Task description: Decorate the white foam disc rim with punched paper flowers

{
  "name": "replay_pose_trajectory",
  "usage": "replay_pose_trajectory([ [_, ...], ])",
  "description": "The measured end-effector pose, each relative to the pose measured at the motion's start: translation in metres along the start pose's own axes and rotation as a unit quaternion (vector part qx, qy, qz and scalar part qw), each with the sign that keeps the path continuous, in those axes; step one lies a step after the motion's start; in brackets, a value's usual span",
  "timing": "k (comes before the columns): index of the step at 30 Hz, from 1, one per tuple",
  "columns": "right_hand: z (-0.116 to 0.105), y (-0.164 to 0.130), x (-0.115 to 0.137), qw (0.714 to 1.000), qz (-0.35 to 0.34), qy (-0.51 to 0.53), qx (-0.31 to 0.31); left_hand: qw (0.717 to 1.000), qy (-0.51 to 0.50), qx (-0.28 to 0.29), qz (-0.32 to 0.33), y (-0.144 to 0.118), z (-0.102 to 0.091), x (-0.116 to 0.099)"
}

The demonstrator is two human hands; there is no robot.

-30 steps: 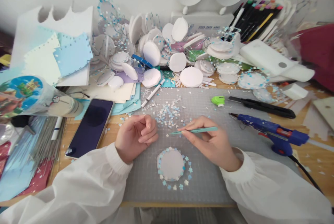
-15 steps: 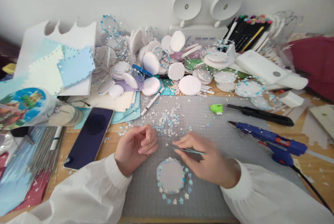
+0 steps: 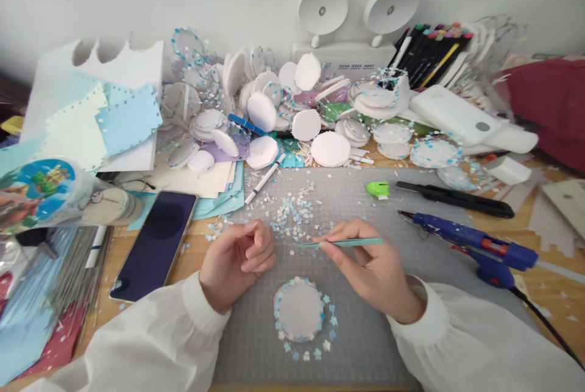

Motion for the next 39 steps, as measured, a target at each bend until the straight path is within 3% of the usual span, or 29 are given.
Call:
replay_pose_trajectory([
  [5,0.011,-0.001,0.006,0.995,-0.061,-0.030,0.068,1.000,0.004,-0.001,0.002,0.001,0.002,0.000],
  [10,0.019,-0.002,0.016,0.985,-0.126,-0.080,0.091,1.000,-0.005,-0.004,0.000,0.002,0.001,-0.001],
  [26,0.010,0.000,0.002,0.998,-0.044,0.000,0.045,1.000,-0.002,-0.001,-0.004,0.003,0.001,-0.001],
  [39,0.017,0.000,0.018,0.981,-0.146,-0.065,0.105,1.000,0.006,-0.011,-0.002,0.001,0.002,-0.002],
])
Point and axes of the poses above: each hand's wrist, its own y-axis towards the middle knuckle, its own z-axis out of the palm, x = y × z, the point moved 7 cm from there along y, towards the middle knuckle, and after that the axes turned 11 degrees about -y, right-handed, at the moved point
